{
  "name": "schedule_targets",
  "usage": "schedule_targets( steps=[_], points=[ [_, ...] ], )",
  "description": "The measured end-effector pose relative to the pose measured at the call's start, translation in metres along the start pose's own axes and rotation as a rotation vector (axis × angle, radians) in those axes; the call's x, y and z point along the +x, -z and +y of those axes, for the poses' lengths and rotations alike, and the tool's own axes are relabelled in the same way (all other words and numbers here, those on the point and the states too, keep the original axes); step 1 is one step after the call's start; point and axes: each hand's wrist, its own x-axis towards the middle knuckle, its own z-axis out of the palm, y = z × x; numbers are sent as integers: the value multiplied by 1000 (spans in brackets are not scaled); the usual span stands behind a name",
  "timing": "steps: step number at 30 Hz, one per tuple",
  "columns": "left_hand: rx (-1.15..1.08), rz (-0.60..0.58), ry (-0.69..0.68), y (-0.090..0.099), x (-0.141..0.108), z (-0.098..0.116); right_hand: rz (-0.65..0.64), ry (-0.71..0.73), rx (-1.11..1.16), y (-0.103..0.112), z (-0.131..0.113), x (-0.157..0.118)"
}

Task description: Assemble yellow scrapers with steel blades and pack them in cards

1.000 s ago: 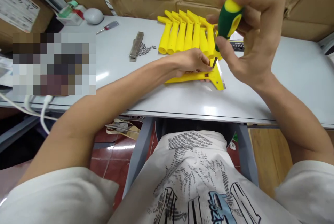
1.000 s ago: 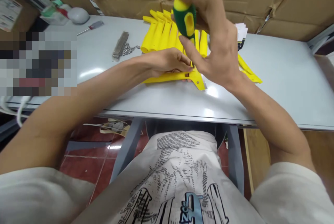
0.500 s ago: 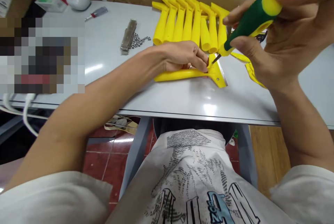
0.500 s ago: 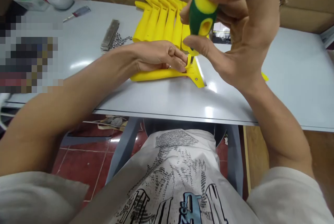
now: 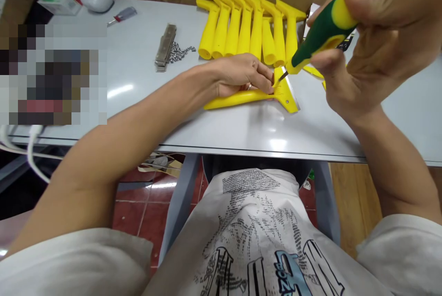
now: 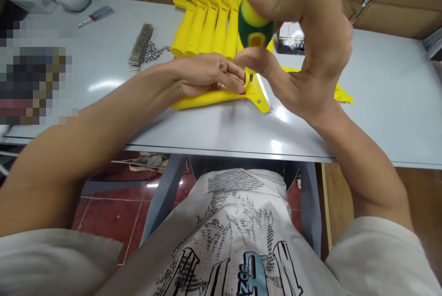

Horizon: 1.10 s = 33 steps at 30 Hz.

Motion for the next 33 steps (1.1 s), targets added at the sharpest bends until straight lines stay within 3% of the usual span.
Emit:
schedule_targets(
  steps=[8, 13, 17, 20, 21, 24, 26, 28, 31, 33],
  points=[
    [-58, 24, -45, -7, -6, -1, 176, 200, 170, -18, 2, -11],
    [-113, 48, -30, -15, -9, 3, 308, 316, 259, 7, 21, 2],
    [-88, 76, -55, -19, -10, 5, 354, 581, 120, 22, 33, 10],
    [-55, 99, -48, -22, -12, 6, 361, 902, 21, 16, 23, 8],
    [-48, 101, -38, -24, -13, 7, 335, 937, -3, 13, 17, 6],
    [-53, 95, -18, -26, -15, 9, 83, 862, -32, 10, 1, 1],
    [-72, 89, -15, -27, -15, 10, -15, 850, 4, 11, -1, -1],
    [-78, 91, -17, -27, -15, 10, 16, 833, 9, 11, 6, 2],
    [-46, 123, -20, -26, -15, 9, 244, 860, -6, 10, 20, 8],
    [-22, 142, -3, -25, -16, 11, 322, 934, -40, 9, 24, 10]
  ],
)
